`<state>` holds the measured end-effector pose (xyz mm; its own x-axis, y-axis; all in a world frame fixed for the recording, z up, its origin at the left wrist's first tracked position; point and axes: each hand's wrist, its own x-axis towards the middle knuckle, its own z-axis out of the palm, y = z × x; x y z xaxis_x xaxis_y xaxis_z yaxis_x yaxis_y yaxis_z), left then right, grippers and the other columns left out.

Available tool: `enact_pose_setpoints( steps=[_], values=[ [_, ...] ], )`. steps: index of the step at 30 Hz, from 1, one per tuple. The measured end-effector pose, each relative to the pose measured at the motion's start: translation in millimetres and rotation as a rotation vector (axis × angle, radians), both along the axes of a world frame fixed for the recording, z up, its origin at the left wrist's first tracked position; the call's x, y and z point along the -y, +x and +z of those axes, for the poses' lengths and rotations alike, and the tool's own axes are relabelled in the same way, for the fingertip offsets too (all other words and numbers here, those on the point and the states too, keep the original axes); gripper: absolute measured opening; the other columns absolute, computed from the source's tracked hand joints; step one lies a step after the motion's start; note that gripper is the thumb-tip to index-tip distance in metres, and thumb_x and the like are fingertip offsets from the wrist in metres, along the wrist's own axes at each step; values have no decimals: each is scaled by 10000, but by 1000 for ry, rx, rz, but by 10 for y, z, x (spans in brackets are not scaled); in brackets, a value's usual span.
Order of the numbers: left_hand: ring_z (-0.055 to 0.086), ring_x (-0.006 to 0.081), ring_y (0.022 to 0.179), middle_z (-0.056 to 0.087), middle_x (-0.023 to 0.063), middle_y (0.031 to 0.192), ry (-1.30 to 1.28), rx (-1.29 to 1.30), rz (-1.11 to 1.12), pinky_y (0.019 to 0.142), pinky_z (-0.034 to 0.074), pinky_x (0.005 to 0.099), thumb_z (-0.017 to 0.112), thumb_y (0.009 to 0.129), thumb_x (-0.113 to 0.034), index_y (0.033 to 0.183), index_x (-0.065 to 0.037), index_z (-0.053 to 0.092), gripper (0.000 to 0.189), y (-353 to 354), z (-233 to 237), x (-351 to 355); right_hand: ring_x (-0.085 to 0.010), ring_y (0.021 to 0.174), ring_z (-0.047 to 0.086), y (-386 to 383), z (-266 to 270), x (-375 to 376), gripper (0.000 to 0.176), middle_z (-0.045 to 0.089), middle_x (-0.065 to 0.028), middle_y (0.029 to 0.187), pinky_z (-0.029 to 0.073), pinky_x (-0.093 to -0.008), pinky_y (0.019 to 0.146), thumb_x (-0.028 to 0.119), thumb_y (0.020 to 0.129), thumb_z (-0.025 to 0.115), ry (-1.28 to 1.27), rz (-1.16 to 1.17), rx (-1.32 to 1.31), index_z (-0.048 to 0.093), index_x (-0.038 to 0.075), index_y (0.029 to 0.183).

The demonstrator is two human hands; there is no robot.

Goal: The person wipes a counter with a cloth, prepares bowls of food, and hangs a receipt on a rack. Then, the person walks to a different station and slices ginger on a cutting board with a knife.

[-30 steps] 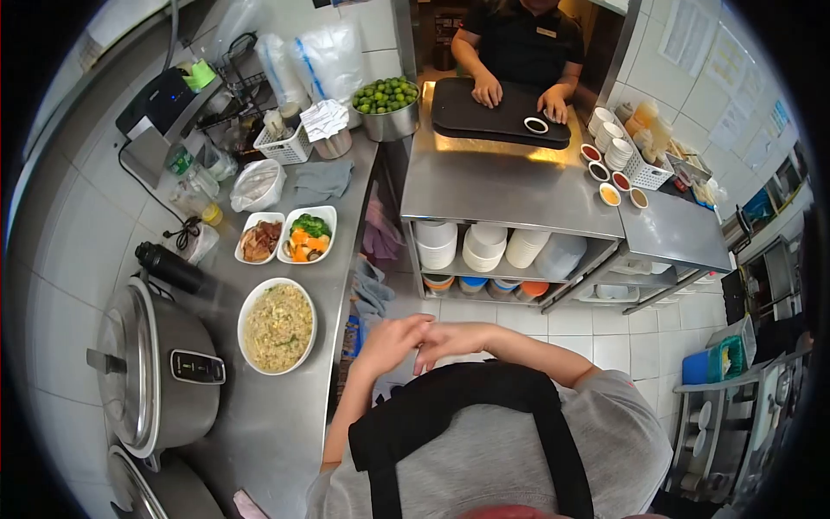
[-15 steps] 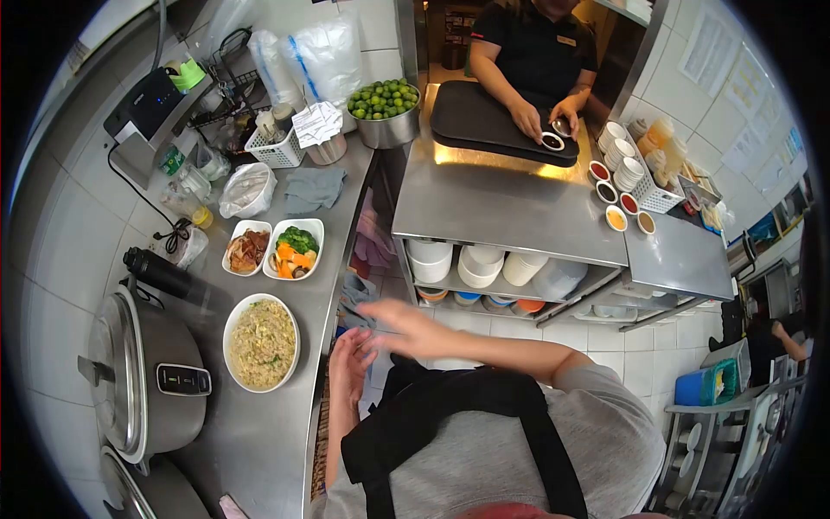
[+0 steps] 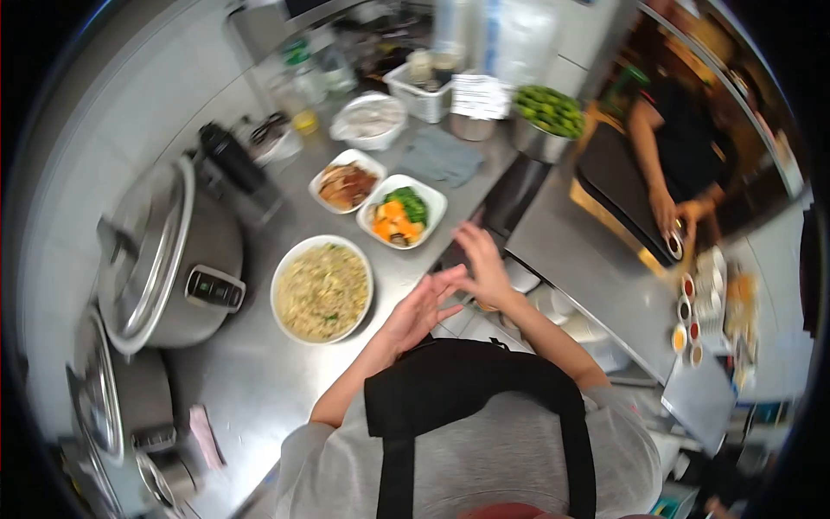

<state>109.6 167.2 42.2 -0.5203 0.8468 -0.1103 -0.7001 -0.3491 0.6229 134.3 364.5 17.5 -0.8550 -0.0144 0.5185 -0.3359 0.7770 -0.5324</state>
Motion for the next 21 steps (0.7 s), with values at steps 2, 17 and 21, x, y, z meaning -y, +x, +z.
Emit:
enact_pose_setpoints(
  steps=[2, 17, 21],
  values=[
    [446, 205, 1243, 445, 114, 1376, -125, -146, 19, 1047, 342, 371, 337, 987, -440, 1377, -24, 377, 572, -25, 12, 161, -278, 1034, 577, -164, -216, -138, 443, 518, -176, 1230, 480, -365, 874, 139, 863, 590, -335, -59, 143, 468, 20, 1271],
    [627, 212, 655, 676, 167, 775, -686, 326, 579, 625, 502, 287, 284, 945, -418, 848, 65, 621, 596, 194, -983, 1725, -119, 394, 510, -1393, -523, -364, 433, 599, -71, 623, 424, -258, 369, 148, 946, 475, -877, 71, 658, 338, 100, 1355],
    [603, 206, 617, 667, 161, 742, -761, 313, 602, 593, 484, 288, 291, 936, -392, 837, 58, 603, 556, 38, -985, 1672, -121, 403, 515, -1365, -417, -380, 469, 595, -74, 624, 437, -272, 377, 112, 915, 448, -841, 93, 694, 318, 96, 1365]
  ],
)
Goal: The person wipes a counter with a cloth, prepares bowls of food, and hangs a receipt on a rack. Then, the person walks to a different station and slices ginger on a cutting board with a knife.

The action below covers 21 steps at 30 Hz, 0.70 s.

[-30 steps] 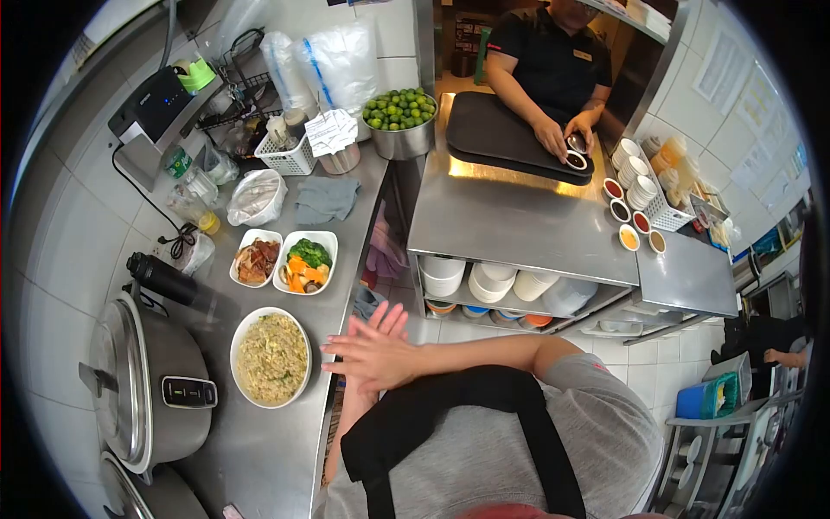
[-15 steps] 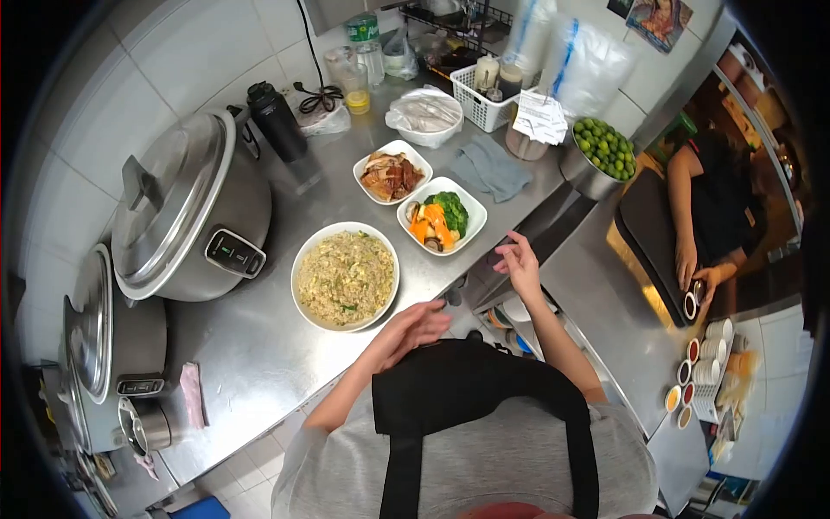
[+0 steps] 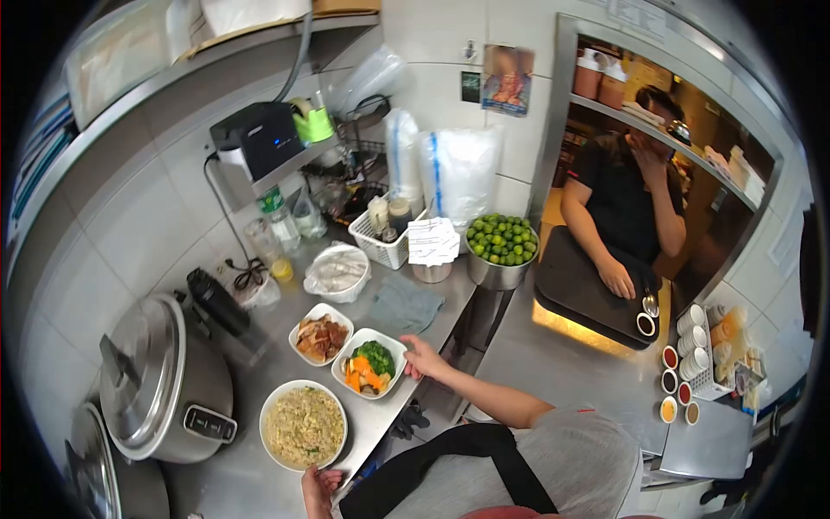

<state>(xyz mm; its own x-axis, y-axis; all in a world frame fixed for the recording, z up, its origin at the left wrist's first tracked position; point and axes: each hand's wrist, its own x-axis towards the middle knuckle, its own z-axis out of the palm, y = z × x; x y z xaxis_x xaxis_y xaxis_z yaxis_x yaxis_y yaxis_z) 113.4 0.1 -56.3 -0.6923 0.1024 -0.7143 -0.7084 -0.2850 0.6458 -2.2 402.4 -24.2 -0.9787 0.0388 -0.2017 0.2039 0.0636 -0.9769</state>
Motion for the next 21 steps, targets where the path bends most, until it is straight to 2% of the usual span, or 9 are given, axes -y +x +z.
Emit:
enact_pose_setpoints(
  steps=[3, 4, 8, 10, 14, 17, 19, 20, 21],
  values=[
    [650, 232, 655, 688, 154, 786, 67, -46, -21, 591, 526, 322, 288, 915, -439, 886, 60, 624, 602, -221, -220, 49, -130, 407, 525, 0, 27, 9, 474, 595, -80, 626, 450, -282, 380, 96, 900, 426, 38, 2, -6, 307, 88, 1358],
    [641, 220, 611, 682, 152, 756, 31, -50, 28, 546, 522, 309, 305, 914, -422, 866, 36, 610, 552, -273, -284, 23, -138, 410, 535, 6, 28, 10, 471, 603, -91, 633, 455, -288, 378, 93, 898, 423, 29, -7, -11, 304, 77, 1353],
    [636, 214, 593, 678, 156, 741, 82, -58, 27, 531, 521, 303, 319, 918, -418, 844, 11, 602, 520, -569, -599, 25, -154, 434, 560, 40, 9, 7, 483, 619, -104, 655, 471, -298, 390, 110, 907, 442, -24, -7, 21, 288, 62, 1363],
    [634, 216, 590, 675, 167, 738, 106, -123, 108, 518, 516, 294, 321, 925, -521, 875, 9, 598, 599, -645, -711, -24, -152, 449, 566, 49, -14, -48, 493, 624, -102, 675, 476, -294, 405, 131, 914, 458, -26, 29, 6, 281, 64, 1369],
    [641, 244, 606, 667, 182, 730, 16, -213, 9, 558, 534, 325, 314, 903, -637, 947, 16, 590, 711, -573, -377, -363, -145, 495, 585, 181, 303, -425, 514, 637, -97, 767, 484, -282, 437, 232, 932, 523, 61, 152, -82, 306, 55, 1363],
    [658, 299, 684, 662, 200, 748, 142, -147, -388, 680, 547, 379, 360, 868, -685, 1042, 45, 581, 782, -522, -67, -795, -116, 594, 613, 333, 1044, -1126, 415, 649, -65, 859, 513, -249, 548, 248, 934, 524, 412, 255, -220, 434, 96, 1309],
    [651, 228, 668, 674, 190, 796, 72, -191, -508, 639, 513, 281, 327, 966, -456, 1069, 51, 570, 571, -333, 461, -1327, -115, 648, 618, 310, 1557, -1715, 369, 642, -57, 908, 521, -264, 567, 201, 925, 536, 489, 260, -175, 486, 83, 1270],
    [662, 232, 707, 675, 191, 804, -5, -330, -649, 669, 519, 288, 355, 974, -441, 1116, 43, 556, 543, -339, 605, -1527, -121, 661, 617, 287, 1866, -1979, 371, 639, -64, 917, 521, -267, 567, 228, 922, 550, 424, 253, -99, 500, 63, 1251],
    [672, 236, 747, 677, 191, 811, -83, -469, -785, 698, 524, 294, 382, 982, -427, 1162, 34, 541, 520, -352, 704, -1695, -142, 709, 635, 279, 2193, -2206, 405, 642, -80, 954, 525, -287, 561, 295, 907, 564, 524, 248, -120, 520, 36, 1215]
  ],
)
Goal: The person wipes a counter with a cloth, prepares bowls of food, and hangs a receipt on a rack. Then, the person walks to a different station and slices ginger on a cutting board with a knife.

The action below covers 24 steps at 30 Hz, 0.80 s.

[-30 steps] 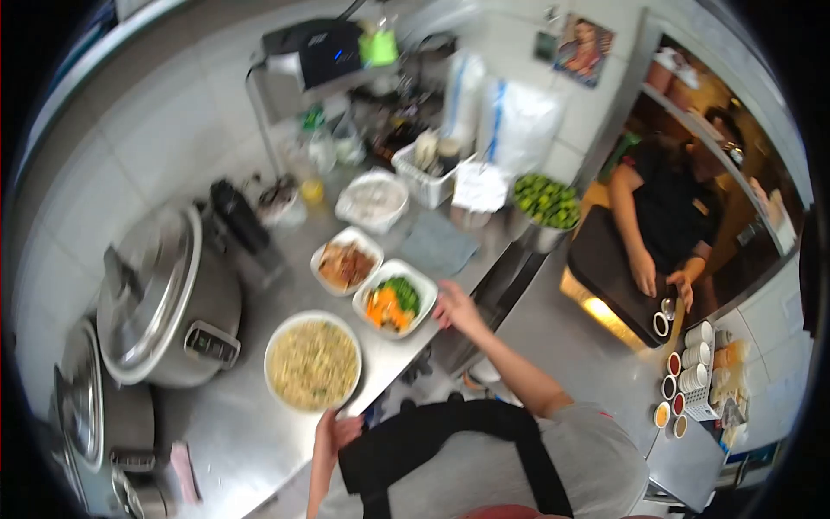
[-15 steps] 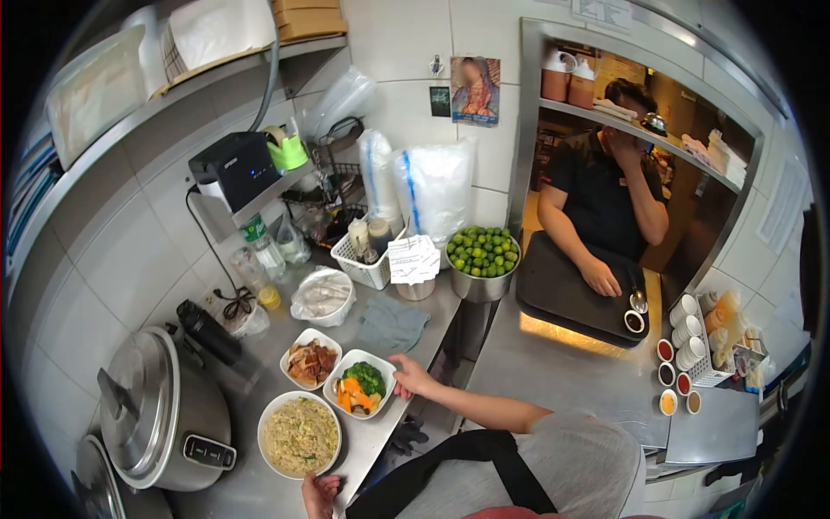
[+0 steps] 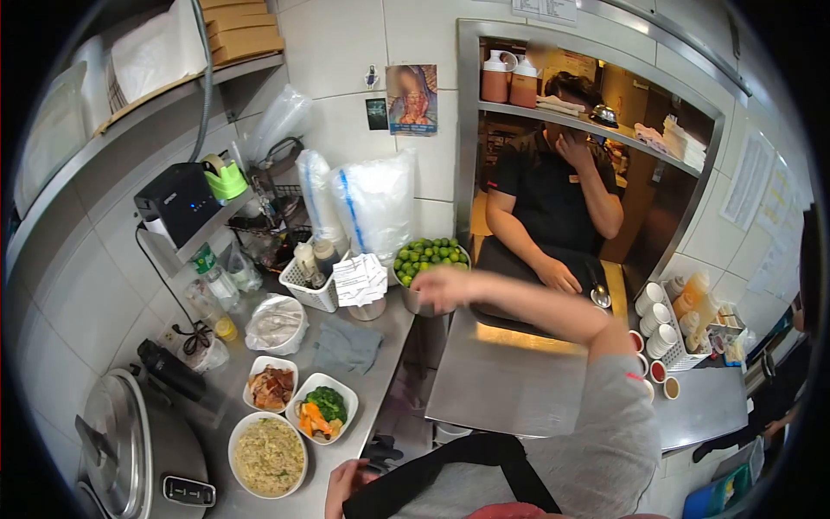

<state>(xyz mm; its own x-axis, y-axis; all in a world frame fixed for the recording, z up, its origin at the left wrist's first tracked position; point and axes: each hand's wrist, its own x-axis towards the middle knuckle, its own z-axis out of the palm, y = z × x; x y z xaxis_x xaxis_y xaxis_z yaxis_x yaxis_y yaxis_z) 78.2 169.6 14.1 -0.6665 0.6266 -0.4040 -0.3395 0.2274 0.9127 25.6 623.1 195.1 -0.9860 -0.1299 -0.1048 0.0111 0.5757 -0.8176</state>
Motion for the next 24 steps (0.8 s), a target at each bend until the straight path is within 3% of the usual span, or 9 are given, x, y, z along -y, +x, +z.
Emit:
enact_pose_setpoints(
  steps=[1, 3, 5, 7, 10, 13, 18, 19, 24],
  values=[
    [668, 216, 817, 675, 190, 881, 44, 21, -61, 743, 521, 292, 462, 979, -301, 1192, 27, 532, 398, -38, 45, -146, -192, 791, 642, -12, 342, -231, 442, 647, -121, 976, 538, -335, 641, 314, 890, 578, 103, -2, -71, 521, 23, 1217],
    [662, 206, 843, 670, 186, 929, 71, 33, -108, 760, 516, 287, 477, 975, -275, 1207, 30, 521, 386, -50, 144, -429, -328, 946, 613, -81, 1040, -712, 435, 612, -200, 1082, 504, -396, 824, 336, 854, 590, 802, 7, -343, 579, 10, 1142],
    [638, 175, 925, 655, 154, 1041, 69, 55, -189, 821, 493, 273, 520, 958, -217, 1277, 11, 477, 394, -75, 88, -636, -347, 1062, 549, 30, 1801, -771, 420, 575, -199, 1077, 506, -447, 836, 287, 783, 633, 1322, -276, -280, 599, 3, 1091],
    [634, 167, 937, 660, 137, 1034, 66, -10, -276, 831, 486, 272, 524, 957, -224, 1295, -6, 465, 406, -125, -102, -820, -341, 1056, 553, -63, 2295, -1125, 342, 555, -185, 1107, 515, -465, 812, 255, 770, 622, 1560, -496, -358, 626, 3, 1001],
    [627, 150, 964, 671, 104, 1021, 21, -80, -396, 853, 471, 268, 548, 946, -232, 1336, -66, 448, 435, -159, -226, -1027, -358, 1104, 530, -240, 2959, -1559, 354, 547, -201, 1161, 503, -469, 841, 258, 788, 611, 1559, -715, -491, 610, -1, 1030],
    [540, 140, 1083, 569, 98, 1196, -191, -258, -646, 933, 397, 237, 503, 929, -119, 1404, -94, 373, 494, -232, -140, -1156, -369, 1102, 529, -391, 3312, -1854, 380, 546, -198, 1180, 486, -473, 870, 260, 788, 605, 1479, -825, -760, 588, 9, 1072],
    [565, 148, 1058, 594, 100, 1162, -86, -242, -507, 912, 420, 251, 537, 925, -171, 1377, -82, 402, 480, -518, -191, -1079, -399, 979, 561, -782, 3811, -2251, 380, 559, -215, 1107, 485, -479, 834, 217, 784, 610, 1598, -909, -1286, 554, 12, 1099],
    [600, 157, 1013, 630, 101, 1109, -57, -253, -419, 881, 447, 263, 560, 919, -196, 1346, -83, 440, 458, -558, -152, -1066, -384, 1159, 480, -895, 3814, -2282, 493, 451, -215, 1313, 423, -462, 959, 125, 815, 543, 1372, -1041, -1034, 445, 37, 1291],
    [632, 149, 934, 681, 110, 1005, -51, -145, -206, 820, 484, 272, 570, 936, -256, 1306, -51, 478, 433, -841, 91, -1030, -374, 1135, 492, -1016, 3830, -2040, 404, 492, -199, 1241, 438, -471, 928, 117, 813, 514, 1317, -1116, -1179, 504, 7, 1202]
  ],
)
